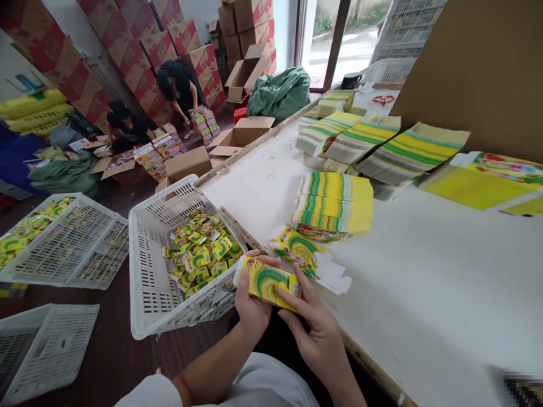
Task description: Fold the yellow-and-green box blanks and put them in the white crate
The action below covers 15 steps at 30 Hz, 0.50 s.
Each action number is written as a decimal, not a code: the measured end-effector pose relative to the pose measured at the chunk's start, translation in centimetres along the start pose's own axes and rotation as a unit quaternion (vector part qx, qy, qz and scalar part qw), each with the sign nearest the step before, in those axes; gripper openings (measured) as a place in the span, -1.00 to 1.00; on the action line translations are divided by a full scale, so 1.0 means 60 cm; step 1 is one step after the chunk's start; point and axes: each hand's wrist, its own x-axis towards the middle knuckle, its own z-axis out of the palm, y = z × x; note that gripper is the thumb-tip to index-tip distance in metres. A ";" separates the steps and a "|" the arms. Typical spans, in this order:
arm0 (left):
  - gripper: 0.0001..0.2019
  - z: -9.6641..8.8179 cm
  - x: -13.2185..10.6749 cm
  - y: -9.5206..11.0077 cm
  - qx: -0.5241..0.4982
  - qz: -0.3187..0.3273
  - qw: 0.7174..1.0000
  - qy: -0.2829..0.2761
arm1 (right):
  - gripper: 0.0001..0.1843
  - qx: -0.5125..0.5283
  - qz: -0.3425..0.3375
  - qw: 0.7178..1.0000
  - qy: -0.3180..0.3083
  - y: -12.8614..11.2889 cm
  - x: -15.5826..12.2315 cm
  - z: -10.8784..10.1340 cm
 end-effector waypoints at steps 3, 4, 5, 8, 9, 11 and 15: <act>-0.60 -0.007 0.006 0.000 0.040 -0.001 0.998 0.038 | -0.67 0.013 0.006 0.999 0.047 -0.008 0.005 -0.004; -0.59 -0.010 0.008 -0.001 0.059 0.005 0.997 0.050 | -0.67 0.033 0.018 0.996 0.082 -0.012 0.007 -0.004; -0.57 -0.013 0.010 -0.001 0.077 0.012 0.995 0.060 | -0.64 0.052 0.031 0.991 0.118 -0.016 0.009 -0.004; -0.49 -0.019 0.010 -0.002 0.118 0.017 0.991 0.068 | -0.50 0.046 0.034 0.983 0.173 -0.026 0.013 0.000; -0.48 -0.021 0.009 -0.002 0.126 0.010 0.990 0.069 | -0.47 0.012 0.011 0.987 0.159 -0.028 0.014 0.001; -0.49 -0.021 0.006 -0.004 0.139 0.002 0.987 0.078 | -0.40 -0.065 -0.055 0.991 0.099 -0.028 0.014 0.002; -0.57 -0.016 0.001 -0.002 0.159 0.021 0.985 0.059 | -0.30 -0.092 -0.086 0.992 -0.010 -0.028 0.012 0.005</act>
